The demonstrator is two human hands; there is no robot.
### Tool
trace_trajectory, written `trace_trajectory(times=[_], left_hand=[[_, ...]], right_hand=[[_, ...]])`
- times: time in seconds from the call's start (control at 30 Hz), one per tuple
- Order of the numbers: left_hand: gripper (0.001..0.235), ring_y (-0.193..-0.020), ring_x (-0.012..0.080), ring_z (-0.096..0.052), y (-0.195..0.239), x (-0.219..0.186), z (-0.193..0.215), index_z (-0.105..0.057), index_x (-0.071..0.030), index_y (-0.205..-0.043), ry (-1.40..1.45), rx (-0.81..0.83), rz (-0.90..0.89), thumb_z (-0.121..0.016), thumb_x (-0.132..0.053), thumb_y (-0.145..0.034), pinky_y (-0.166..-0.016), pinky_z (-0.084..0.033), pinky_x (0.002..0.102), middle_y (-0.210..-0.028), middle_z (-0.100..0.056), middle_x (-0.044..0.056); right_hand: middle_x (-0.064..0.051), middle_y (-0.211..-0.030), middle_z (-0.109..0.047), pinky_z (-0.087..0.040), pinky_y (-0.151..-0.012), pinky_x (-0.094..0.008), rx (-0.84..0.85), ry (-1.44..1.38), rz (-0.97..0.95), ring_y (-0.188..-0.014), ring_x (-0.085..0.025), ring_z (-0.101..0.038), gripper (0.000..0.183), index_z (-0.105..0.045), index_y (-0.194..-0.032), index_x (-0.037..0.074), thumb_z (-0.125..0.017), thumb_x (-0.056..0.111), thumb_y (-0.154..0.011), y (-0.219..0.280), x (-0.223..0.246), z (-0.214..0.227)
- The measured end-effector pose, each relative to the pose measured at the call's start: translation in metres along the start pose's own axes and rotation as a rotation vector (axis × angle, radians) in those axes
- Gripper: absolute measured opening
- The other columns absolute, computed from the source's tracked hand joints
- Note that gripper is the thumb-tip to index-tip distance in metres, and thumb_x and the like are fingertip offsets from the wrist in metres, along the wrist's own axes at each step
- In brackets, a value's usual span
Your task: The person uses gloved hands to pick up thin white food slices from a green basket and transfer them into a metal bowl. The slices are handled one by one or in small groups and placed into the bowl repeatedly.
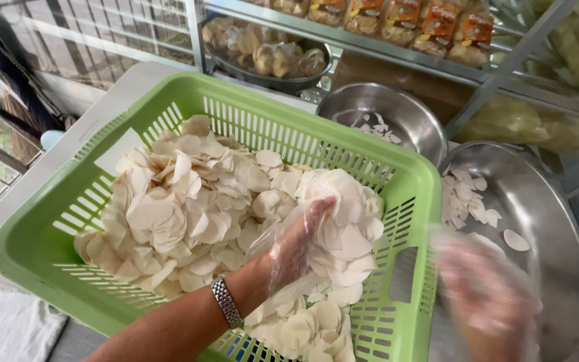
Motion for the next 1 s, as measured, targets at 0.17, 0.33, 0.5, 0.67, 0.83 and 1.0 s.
trace_trajectory(times=[0.17, 0.33, 0.5, 0.67, 0.83, 1.0], left_hand=[[0.087, -0.157, 0.0226, -0.001, 0.004, -0.001, 0.005, -0.015, -0.027, -0.161, -0.039, -0.014, -0.090, -0.028, -0.066, -0.085, -0.123, -0.009, 0.061, -0.172, -0.003, -0.005], [0.086, -0.143, 0.0309, -0.046, -0.008, 0.002, 0.008, -0.027, -0.024, -0.160, 0.199, 0.005, -0.075, -0.043, -0.063, -0.085, -0.116, -0.039, 0.047, -0.166, -0.034, 0.009], [0.088, -0.114, 0.0319, -0.066, 0.005, -0.004, 0.003, -0.036, -0.006, -0.157, 0.254, 0.112, -0.061, -0.042, -0.061, -0.089, -0.111, -0.046, 0.046, -0.133, -0.065, 0.023], [0.093, -0.156, 0.0315, -0.005, 0.011, -0.008, 0.006, -0.015, -0.034, -0.162, 0.037, -0.013, -0.015, -0.035, -0.070, -0.078, -0.124, -0.014, 0.060, -0.171, 0.000, 0.001], [0.090, -0.157, 0.0189, 0.004, 0.013, -0.016, 0.008, -0.019, -0.038, -0.161, 0.009, -0.084, -0.013, -0.030, -0.069, -0.077, -0.122, -0.004, 0.062, -0.173, -0.001, -0.013], [0.086, -0.157, 0.0198, -0.007, -0.007, -0.003, 0.016, -0.020, -0.031, -0.161, 0.098, -0.022, -0.108, -0.033, -0.067, -0.084, -0.123, -0.021, 0.050, -0.172, -0.003, -0.009]], right_hand=[[-0.019, -0.134, -0.063, -0.067, -0.072, -0.037, 0.606, -0.034, 0.016, -0.092, -0.026, -0.074, 0.067, -0.056, -0.140, 0.009, -0.066, 0.049, -0.087, 0.015, -0.010, -0.120], [-0.016, -0.122, -0.066, -0.061, -0.062, -0.035, 0.355, 0.048, 0.284, -0.091, -0.024, -0.068, 0.057, -0.065, -0.132, 0.012, -0.072, 0.048, -0.088, 0.023, -0.038, -0.142], [-0.011, -0.115, -0.068, -0.061, -0.052, -0.026, 0.403, 0.064, 0.181, -0.074, -0.016, -0.067, 0.040, -0.070, -0.124, 0.014, -0.077, 0.019, -0.085, 0.006, -0.002, -0.112], [-0.012, -0.118, -0.078, -0.063, -0.099, -0.028, 0.332, -0.512, -0.176, -0.109, -0.020, -0.076, 0.020, -0.072, -0.109, 0.007, -0.068, 0.002, -0.090, -0.034, 0.009, -0.061], [-0.004, -0.107, -0.071, -0.056, -0.073, -0.033, -0.001, -0.272, -0.776, -0.090, -0.016, -0.066, 0.012, -0.067, -0.120, 0.012, -0.065, 0.015, -0.108, -0.047, -0.115, -0.032], [-0.015, -0.131, -0.065, -0.065, -0.065, -0.005, -0.094, -0.542, -0.750, -0.081, -0.006, -0.072, 0.033, -0.061, -0.135, -0.002, -0.070, 0.005, -0.104, -0.026, -0.239, -0.065]])
Point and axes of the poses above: each hand's wrist, its own y-axis away from the middle knuckle, its own z-axis out of the back of the hand, x = y × z, the point moved 5 cm from there along -y, towards the middle knuckle
